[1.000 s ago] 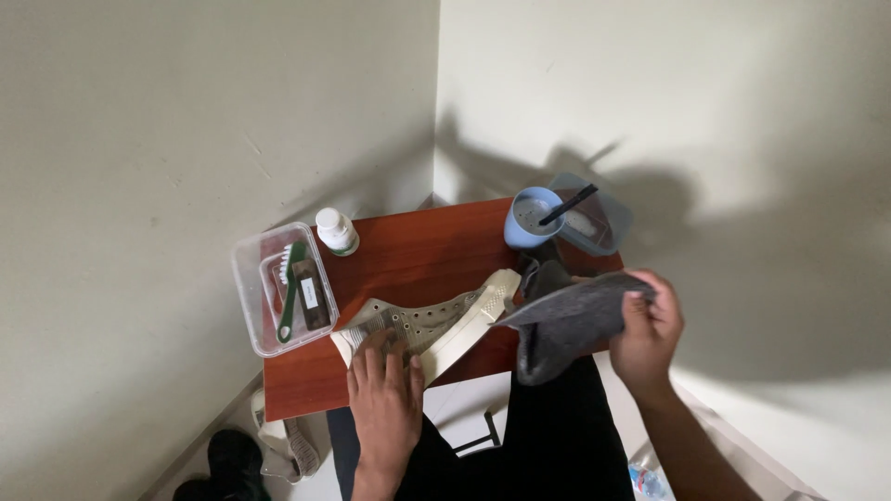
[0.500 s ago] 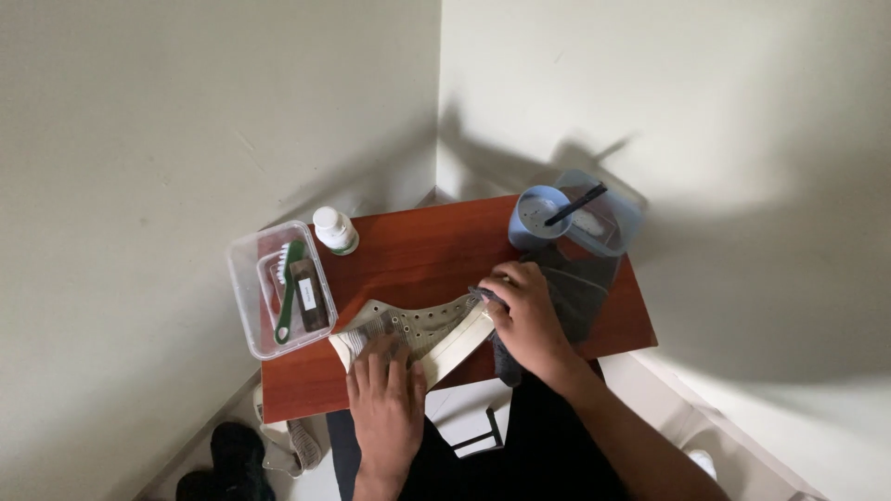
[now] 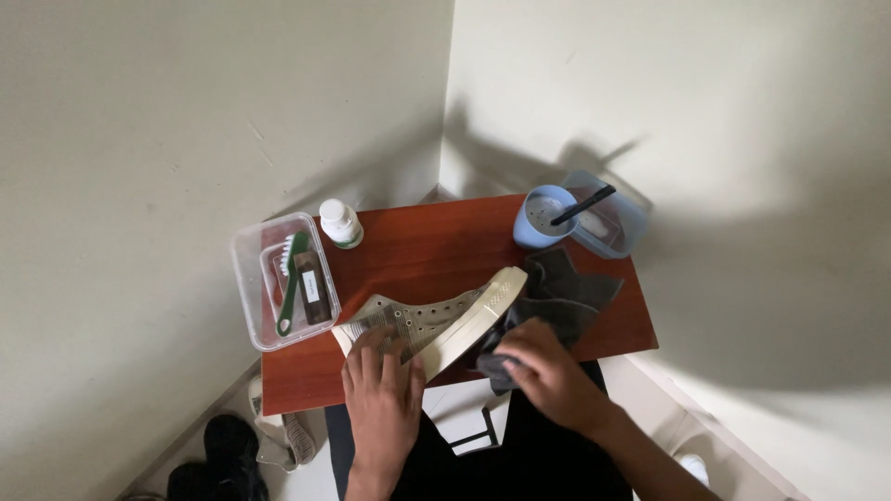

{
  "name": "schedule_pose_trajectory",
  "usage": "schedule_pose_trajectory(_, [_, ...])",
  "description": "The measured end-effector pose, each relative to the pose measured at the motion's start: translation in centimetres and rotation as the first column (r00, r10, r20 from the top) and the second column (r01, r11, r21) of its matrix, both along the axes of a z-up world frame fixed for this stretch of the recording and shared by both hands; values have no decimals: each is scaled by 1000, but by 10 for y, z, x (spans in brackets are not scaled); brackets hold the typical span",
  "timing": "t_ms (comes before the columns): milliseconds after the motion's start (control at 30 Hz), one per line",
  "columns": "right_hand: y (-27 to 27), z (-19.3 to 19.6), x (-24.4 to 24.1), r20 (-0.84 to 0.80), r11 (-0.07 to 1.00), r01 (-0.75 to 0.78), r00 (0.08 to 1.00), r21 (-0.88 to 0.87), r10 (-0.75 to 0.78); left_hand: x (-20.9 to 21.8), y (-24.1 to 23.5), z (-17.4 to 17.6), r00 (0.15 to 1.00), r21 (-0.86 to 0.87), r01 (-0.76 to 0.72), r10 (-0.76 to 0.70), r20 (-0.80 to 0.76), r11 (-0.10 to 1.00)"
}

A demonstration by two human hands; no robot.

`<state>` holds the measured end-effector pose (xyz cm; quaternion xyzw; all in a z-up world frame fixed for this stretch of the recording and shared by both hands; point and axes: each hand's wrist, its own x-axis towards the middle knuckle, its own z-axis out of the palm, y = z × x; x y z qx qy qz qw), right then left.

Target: The person cleans a white high-top sneaker placed on a small wooden table. They use a brush to scrub the rubber sole and then wipe the shoe with a dark cloth. The person repeatedly dips the brush into a blue cup of water and continues scrubbing different parts of the shoe's sole and upper.

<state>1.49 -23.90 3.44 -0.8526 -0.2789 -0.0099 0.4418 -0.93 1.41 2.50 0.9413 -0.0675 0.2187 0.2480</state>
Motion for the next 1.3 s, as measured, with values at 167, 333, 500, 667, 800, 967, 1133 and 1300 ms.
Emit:
schedule_pose_trajectory(167, [-57,7,12,-122,925,375,923,62,-365,-9,1,5,1000,-82,13,-12,14,997])
schedule_pose_trajectory(333, [-86,15,12,-125,850,516,855,104,-503,-36,-32,10,984,-160,166,-151,98,973])
schedule_pose_trajectory(500, [-105,29,10,-188,719,687,724,105,-664,-42,-105,0,883,-305,467,-452,123,830])
schedule_pose_trajectory(667, [-114,-33,25,-20,816,547,828,-187,-560,-10,-168,-56,878,-142,464,-475,-53,874])
schedule_pose_trajectory(800, [-113,-43,26,76,811,477,873,-338,-481,5,-177,-65,938,57,348,-347,-17,936])
schedule_pose_trajectory(967, [-101,-43,27,-17,785,551,816,-284,-578,3,-166,-51,953,1,285,-283,111,959])
schedule_pose_trajectory(1133, [-58,11,5,-15,743,669,744,18,-669,-18,-130,3,880,-357,404,-464,-97,842])
schedule_pose_trajectory(1300, [12,25,10,350,892,447,826,72,-442,-45,-75,10,997,-144,80,-79,13,986])
